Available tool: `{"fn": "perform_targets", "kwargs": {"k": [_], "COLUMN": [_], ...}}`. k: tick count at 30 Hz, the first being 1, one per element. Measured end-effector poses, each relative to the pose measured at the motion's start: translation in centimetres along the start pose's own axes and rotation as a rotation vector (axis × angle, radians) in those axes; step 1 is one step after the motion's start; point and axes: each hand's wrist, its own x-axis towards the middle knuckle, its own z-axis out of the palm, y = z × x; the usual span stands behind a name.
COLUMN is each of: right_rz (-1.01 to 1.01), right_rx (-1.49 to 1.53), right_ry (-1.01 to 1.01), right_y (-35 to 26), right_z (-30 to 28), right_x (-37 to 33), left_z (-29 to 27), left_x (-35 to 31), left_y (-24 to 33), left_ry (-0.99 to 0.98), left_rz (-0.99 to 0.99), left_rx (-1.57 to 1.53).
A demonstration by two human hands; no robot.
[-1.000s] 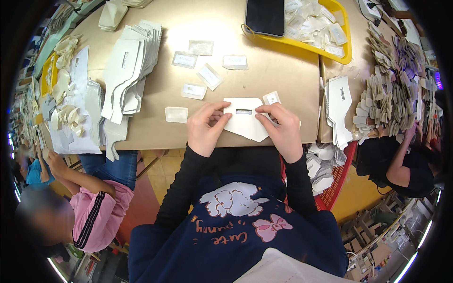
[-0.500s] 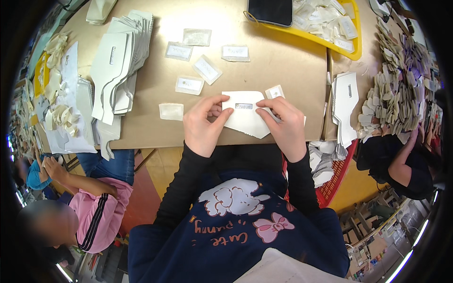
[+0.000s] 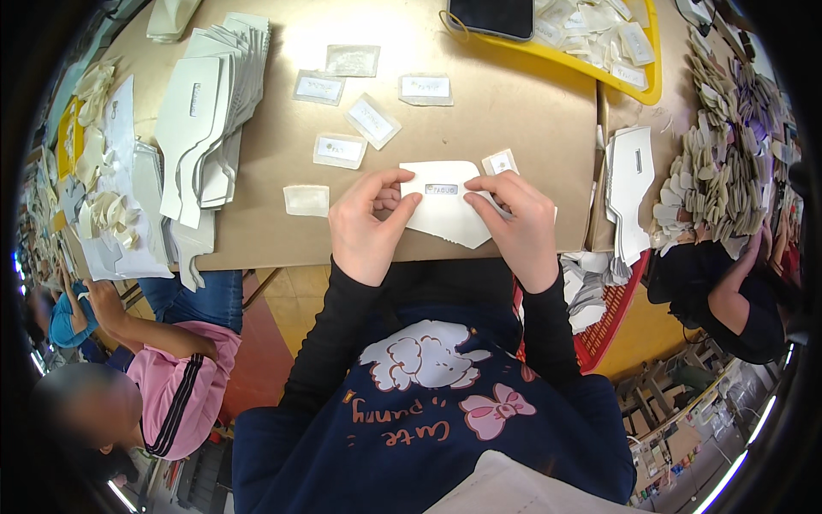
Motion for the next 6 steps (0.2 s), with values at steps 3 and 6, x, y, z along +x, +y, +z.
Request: {"fn": "perform_targets", "kwargs": {"k": [3, 6], "right_rz": [-0.010, 0.013], "right_rx": [-0.007, 0.000], "right_ry": [0.015, 0.003], "right_y": [0.08, -0.09], "right_z": [0.07, 0.05], "right_x": [0.02, -0.47], "left_z": [0.01, -0.17], "left_x": [-0.03, -0.51], "left_y": [-0.03, -0.07], "left_ry": [0.004, -0.005], "left_rz": [0.004, -0.011], "left_rx": [0.009, 0.024]}}
